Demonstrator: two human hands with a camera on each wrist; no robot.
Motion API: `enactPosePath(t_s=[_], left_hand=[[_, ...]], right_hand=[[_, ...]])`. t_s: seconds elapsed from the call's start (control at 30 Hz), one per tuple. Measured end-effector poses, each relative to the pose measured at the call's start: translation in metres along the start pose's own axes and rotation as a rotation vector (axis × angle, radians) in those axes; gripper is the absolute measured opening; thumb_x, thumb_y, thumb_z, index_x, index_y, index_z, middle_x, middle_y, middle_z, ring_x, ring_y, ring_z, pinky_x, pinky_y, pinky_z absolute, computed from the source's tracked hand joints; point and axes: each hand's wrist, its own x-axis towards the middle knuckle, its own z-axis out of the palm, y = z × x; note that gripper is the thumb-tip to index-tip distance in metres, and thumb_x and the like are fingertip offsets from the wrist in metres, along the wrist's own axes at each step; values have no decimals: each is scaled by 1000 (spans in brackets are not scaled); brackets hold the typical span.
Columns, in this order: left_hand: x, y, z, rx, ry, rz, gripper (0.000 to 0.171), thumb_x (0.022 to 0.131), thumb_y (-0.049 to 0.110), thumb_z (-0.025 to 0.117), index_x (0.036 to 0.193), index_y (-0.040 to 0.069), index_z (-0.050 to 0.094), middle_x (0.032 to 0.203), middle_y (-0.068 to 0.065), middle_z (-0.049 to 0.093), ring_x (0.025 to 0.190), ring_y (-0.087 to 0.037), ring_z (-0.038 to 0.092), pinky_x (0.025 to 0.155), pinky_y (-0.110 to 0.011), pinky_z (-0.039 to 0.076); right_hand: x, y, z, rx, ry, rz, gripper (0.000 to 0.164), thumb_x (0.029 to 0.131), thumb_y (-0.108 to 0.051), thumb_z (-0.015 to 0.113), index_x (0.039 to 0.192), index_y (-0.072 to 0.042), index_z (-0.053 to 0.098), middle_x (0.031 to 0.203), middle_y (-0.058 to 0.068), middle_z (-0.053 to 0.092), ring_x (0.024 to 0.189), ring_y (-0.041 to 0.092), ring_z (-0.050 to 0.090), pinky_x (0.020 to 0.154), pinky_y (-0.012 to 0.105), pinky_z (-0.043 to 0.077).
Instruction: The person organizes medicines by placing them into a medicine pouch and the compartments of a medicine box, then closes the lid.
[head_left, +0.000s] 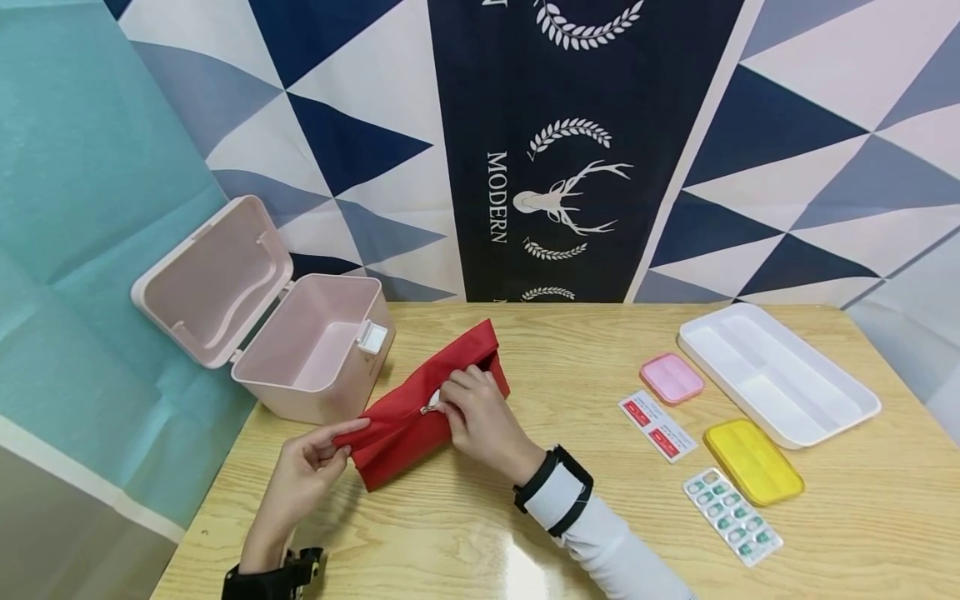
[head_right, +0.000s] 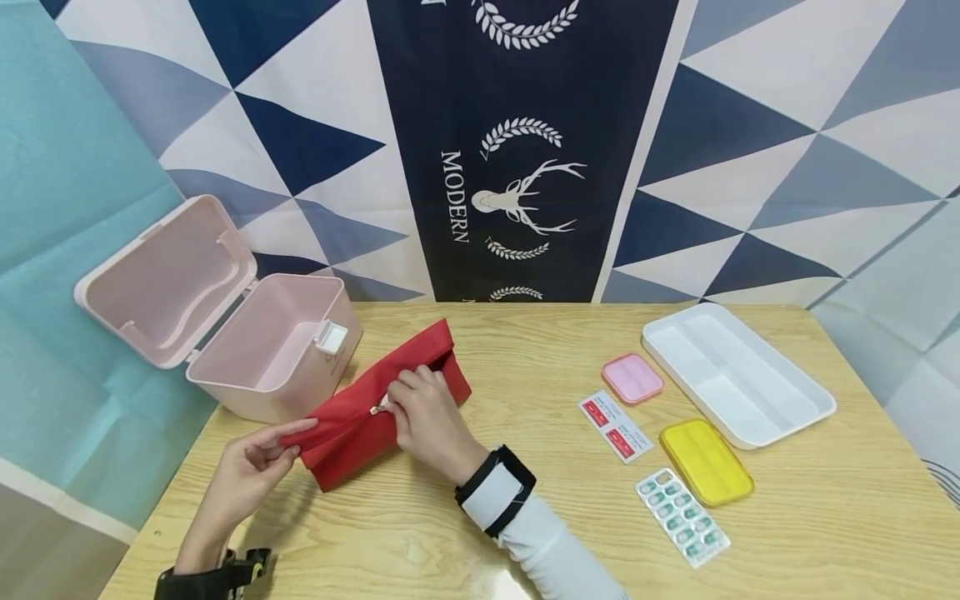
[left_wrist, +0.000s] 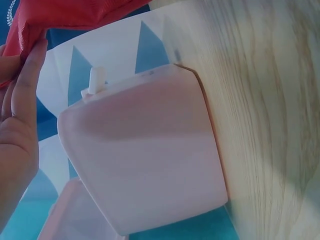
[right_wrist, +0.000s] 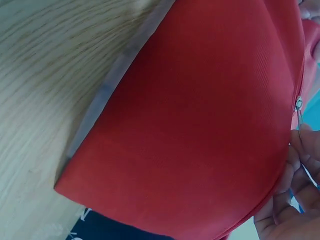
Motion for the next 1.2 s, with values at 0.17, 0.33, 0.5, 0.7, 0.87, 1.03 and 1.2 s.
enactPosePath(t_s=[0.17, 0.33, 0.5, 0.7, 0.87, 1.03, 1.2], left_hand=[[-1, 1, 0, 3, 5, 5, 39, 79, -19, 50, 112, -1, 63, 105, 9, 66, 56, -3, 48, 41, -24, 35], [-2, 1, -4, 28, 39, -25, 38, 80, -18, 51, 111, 1, 64, 104, 9, 66, 50, -1, 36, 38, -27, 30], [-3, 0, -9, 34, 34, -32, 39, 80, -18, 50, 112, 1, 63, 104, 11, 66, 53, -3, 42, 38, -27, 30], [-1, 0, -9, 73, 34, -16, 38, 81, -16, 52, 111, 4, 64, 106, 2, 67, 57, -5, 47, 37, -26, 30], [0, 1, -8, 72, 20, -11, 40, 80, -18, 50, 111, 3, 64, 106, -7, 68, 72, -7, 58, 40, -26, 33], [1, 2, -8, 84, -7, -7, 41, 80, -18, 49, 112, 4, 64, 106, -7, 68, 86, -4, 62, 48, -21, 41], [-1, 2, -10, 94, -2, -12, 41, 80, -18, 48, 110, 3, 65, 105, 2, 68, 85, -4, 62, 62, -16, 48]], right_hand=[[-1, 5, -3, 2, 14, 22, 11, 80, -7, 66, 73, -13, 59, 76, -5, 55, 76, 11, 43, 66, 26, 33], [-1, 16, -11, -17, 59, 32, 14, 80, -5, 65, 71, -11, 57, 74, -3, 55, 74, 14, 44, 68, 27, 36], [-3, 26, -19, -18, 83, 72, 14, 78, -4, 67, 70, -10, 57, 73, -2, 57, 71, 15, 43, 66, 27, 36], [-4, 40, -27, -3, 130, 116, 14, 78, -2, 68, 70, -9, 58, 72, 0, 58, 70, 16, 44, 68, 30, 39], [-5, 53, -30, 38, 140, 151, 12, 78, -3, 68, 70, -7, 60, 72, 1, 57, 71, 16, 46, 68, 30, 41], [-5, 72, -31, 88, 179, 207, 12, 77, 0, 67, 70, -5, 60, 70, 3, 56, 70, 16, 50, 66, 30, 41], [-7, 92, -31, 185, 187, 301, 8, 80, -1, 66, 73, -5, 62, 76, 5, 62, 76, 17, 58, 72, 33, 48]])
